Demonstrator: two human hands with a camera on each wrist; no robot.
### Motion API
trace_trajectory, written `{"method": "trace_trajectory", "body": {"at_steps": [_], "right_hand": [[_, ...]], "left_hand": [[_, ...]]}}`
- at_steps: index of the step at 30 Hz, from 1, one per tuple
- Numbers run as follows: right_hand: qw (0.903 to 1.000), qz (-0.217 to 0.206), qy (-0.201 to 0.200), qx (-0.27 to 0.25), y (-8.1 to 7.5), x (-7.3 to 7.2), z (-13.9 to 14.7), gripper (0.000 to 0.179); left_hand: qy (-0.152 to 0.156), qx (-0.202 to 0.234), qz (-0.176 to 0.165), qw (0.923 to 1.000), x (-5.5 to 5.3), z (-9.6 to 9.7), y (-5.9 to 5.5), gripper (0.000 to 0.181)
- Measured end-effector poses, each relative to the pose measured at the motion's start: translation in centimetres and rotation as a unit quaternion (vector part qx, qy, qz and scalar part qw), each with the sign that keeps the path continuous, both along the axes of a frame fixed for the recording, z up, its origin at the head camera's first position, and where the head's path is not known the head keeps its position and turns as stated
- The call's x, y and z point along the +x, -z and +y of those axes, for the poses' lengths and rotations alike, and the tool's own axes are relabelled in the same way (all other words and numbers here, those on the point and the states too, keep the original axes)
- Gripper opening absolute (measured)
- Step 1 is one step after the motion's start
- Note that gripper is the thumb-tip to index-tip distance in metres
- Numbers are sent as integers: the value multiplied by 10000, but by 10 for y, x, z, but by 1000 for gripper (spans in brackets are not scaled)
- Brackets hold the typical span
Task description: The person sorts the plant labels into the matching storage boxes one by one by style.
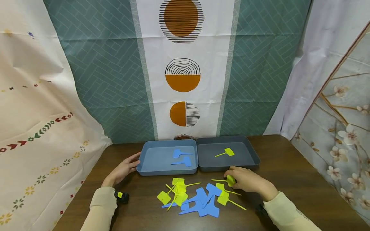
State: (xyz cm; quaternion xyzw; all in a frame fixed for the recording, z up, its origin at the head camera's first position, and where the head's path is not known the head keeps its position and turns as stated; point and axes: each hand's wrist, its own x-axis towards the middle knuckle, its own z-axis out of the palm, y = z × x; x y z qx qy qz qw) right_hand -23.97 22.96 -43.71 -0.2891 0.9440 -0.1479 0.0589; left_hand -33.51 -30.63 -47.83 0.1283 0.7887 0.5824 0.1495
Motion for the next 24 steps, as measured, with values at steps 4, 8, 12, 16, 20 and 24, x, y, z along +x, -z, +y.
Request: {"method": "trace_trajectory", "body": {"at_steps": [4, 8, 12, 16, 20, 24], "right_hand": [[9996, 40, 261, 24, 5, 0, -3, 46], [9992, 12, 387, -40, 8, -1, -4, 50], [9993, 88, 371, 30, 9, -2, -5, 52], [9993, 178, 318, 80, 10, -2, -5, 52], [9994, 242, 227, -69, 9, -1, -5, 43], [9993, 205, 147, -260, 9, -2, -2, 36]], "left_hand": [[5, -30, -2, 10000, 0, 1, -2, 62], [-7, -50, -19, 10000, 0, 1, -1, 62], [-28, -111, -41, 9999, -1, 0, 2, 62], [-74, -162, -94, 9998, -1, -1, 3, 62], [-104, -130, -133, 9998, -2, -2, 3, 61], [-96, -112, -137, 9998, -3, -1, 2, 61]]}}
